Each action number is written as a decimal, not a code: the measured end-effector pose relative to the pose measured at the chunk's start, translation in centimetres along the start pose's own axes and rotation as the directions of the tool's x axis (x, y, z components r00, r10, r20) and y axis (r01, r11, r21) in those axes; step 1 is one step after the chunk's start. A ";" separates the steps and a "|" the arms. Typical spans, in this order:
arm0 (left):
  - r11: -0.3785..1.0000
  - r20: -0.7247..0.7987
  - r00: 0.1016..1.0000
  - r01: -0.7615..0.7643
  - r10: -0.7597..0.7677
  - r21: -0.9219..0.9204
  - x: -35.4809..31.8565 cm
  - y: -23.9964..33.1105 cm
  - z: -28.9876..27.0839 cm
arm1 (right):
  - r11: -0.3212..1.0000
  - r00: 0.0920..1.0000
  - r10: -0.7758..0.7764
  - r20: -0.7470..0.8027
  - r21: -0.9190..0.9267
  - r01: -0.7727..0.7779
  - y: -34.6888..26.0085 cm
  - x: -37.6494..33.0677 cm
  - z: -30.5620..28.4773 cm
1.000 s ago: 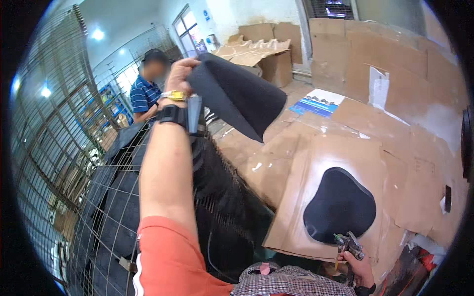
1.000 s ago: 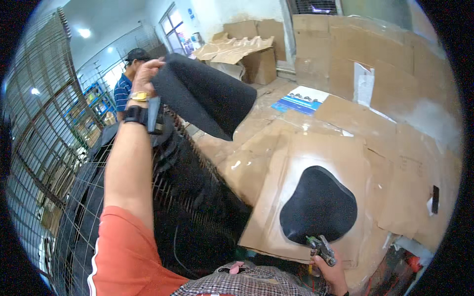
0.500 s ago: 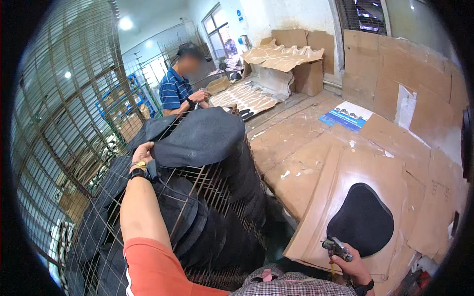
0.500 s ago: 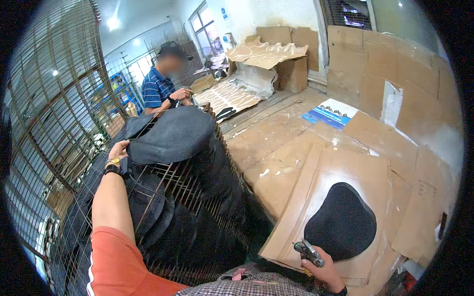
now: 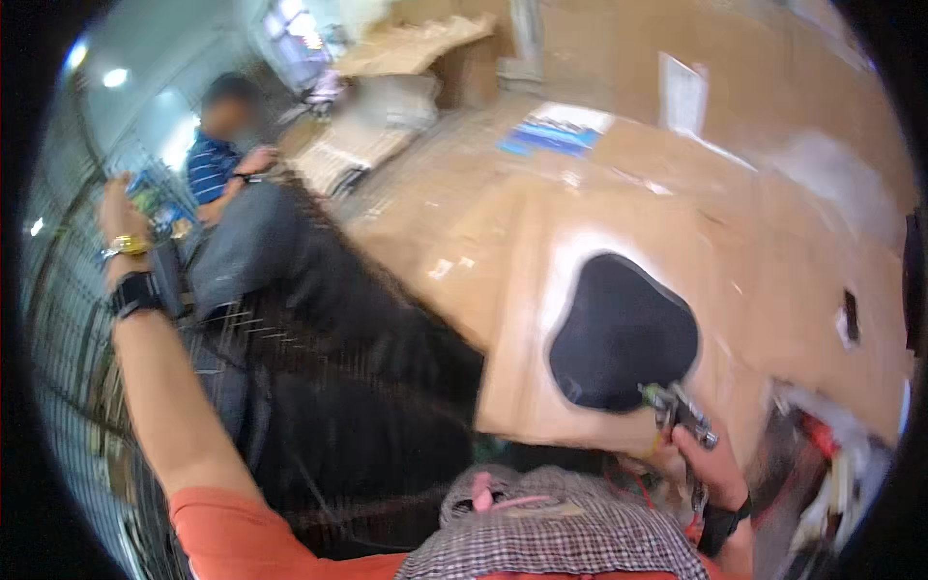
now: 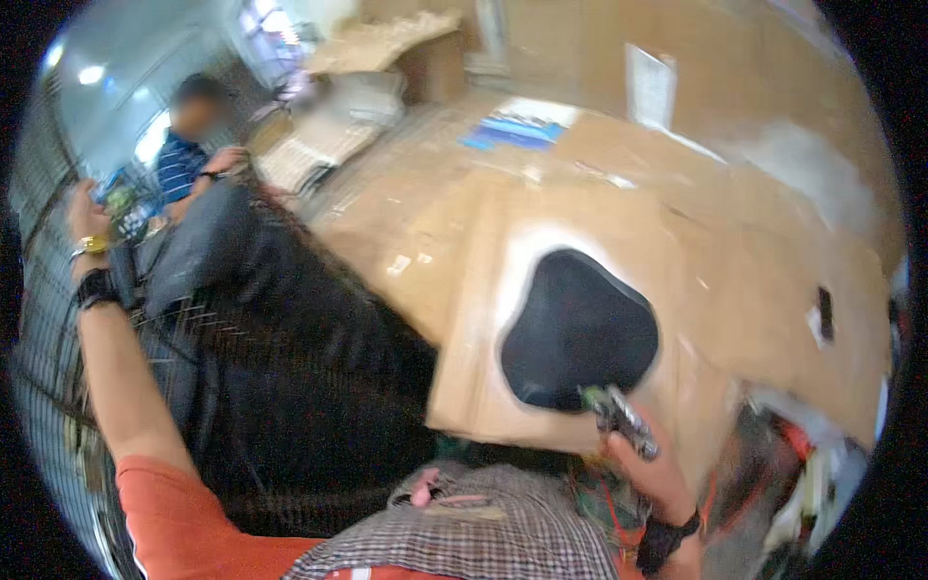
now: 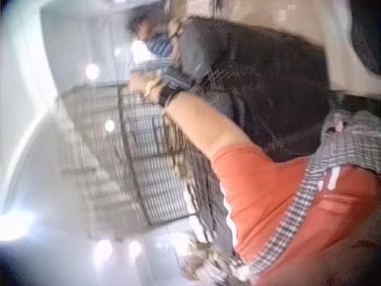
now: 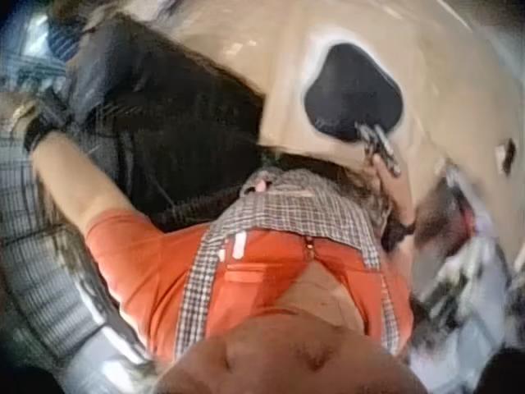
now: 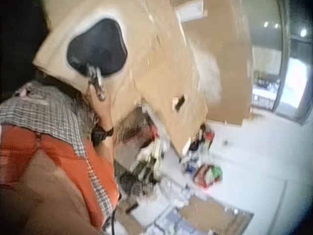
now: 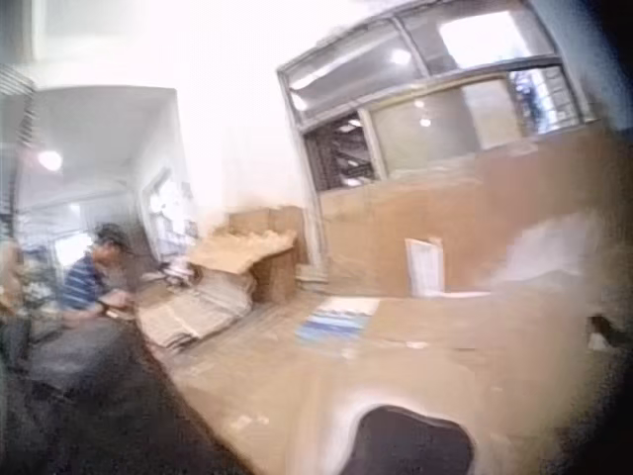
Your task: Spraying adhesive onto black fabric seat covers and placing them onto a cooling or drying rack.
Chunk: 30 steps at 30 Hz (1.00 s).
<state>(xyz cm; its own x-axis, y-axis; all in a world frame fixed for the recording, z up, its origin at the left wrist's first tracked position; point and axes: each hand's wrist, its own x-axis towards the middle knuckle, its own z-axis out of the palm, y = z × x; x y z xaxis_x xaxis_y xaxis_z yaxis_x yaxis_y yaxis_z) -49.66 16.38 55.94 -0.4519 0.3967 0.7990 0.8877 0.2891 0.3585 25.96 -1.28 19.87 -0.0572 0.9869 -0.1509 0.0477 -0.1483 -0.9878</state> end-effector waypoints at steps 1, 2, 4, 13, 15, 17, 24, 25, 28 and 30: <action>0.905 -0.006 0.991 0.120 -0.134 -0.408 -1.6 5.0 2.5 | 1.000 1.000 -0.007 0.012 -0.028 0.007 -0.5 -0.9 -1.7; 0.658 0.020 0.957 0.214 -0.289 -0.722 -3.7 9.9 2.2 | 0.995 0.997 -0.034 -0.071 0.087 0.040 -1.7 -1.8 -2.3; 0.563 0.056 0.998 0.029 0.031 -0.826 -5.9 13.9 2.8 | 0.998 0.983 0.014 -0.181 0.069 -0.001 -0.9 -4.2 -5.8; 0.265 0.502 0.843 0.448 0.194 -0.854 -33.6 30.0 7.7 | 0.976 0.975 0.194 -0.106 0.122 -0.181 -1.4 -11.7 -10.2; 0.306 0.626 0.772 0.572 0.112 -0.761 -39.2 31.1 7.8 | 0.969 0.971 0.192 -0.140 0.183 -0.165 -1.9 -12.0 -10.5; 0.303 0.713 0.699 0.667 0.061 -0.680 -43.0 28.7 8.9 | 0.993 0.920 0.096 -0.379 0.105 -0.060 -2.2 -12.4 -11.2; 0.495 0.821 0.545 0.768 -0.171 -0.407 -53.1 20.6 10.2 | 0.985 0.948 0.150 -0.280 -0.041 -0.168 -2.6 -15.6 -13.4; 0.481 0.828 0.528 0.785 -0.187 -0.391 -54.0 20.0 10.2 | 0.985 0.965 0.164 -0.206 -0.018 -0.172 -2.5 -15.7 -13.2; 0.501 0.840 0.486 0.803 -0.241 -0.322 -56.5 18.4 10.7 | 0.976 0.975 0.217 -0.046 0.029 -0.215 -3.0 -14.1 -11.2; 0.539 0.835 0.503 0.777 -0.222 -0.324 -57.7 17.7 10.4 | 0.970 0.976 0.215 -0.024 0.121 -0.211 -3.7 -12.4 -9.4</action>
<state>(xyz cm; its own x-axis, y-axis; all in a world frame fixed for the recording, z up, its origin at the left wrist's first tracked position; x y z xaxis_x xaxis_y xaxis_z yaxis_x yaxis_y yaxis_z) -8.79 7.71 11.19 -0.4987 0.8630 -0.0813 0.1563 0.1818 0.9708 35.84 -12.37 25.73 -0.0215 0.9331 -0.3589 -0.0626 -0.3596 -0.9310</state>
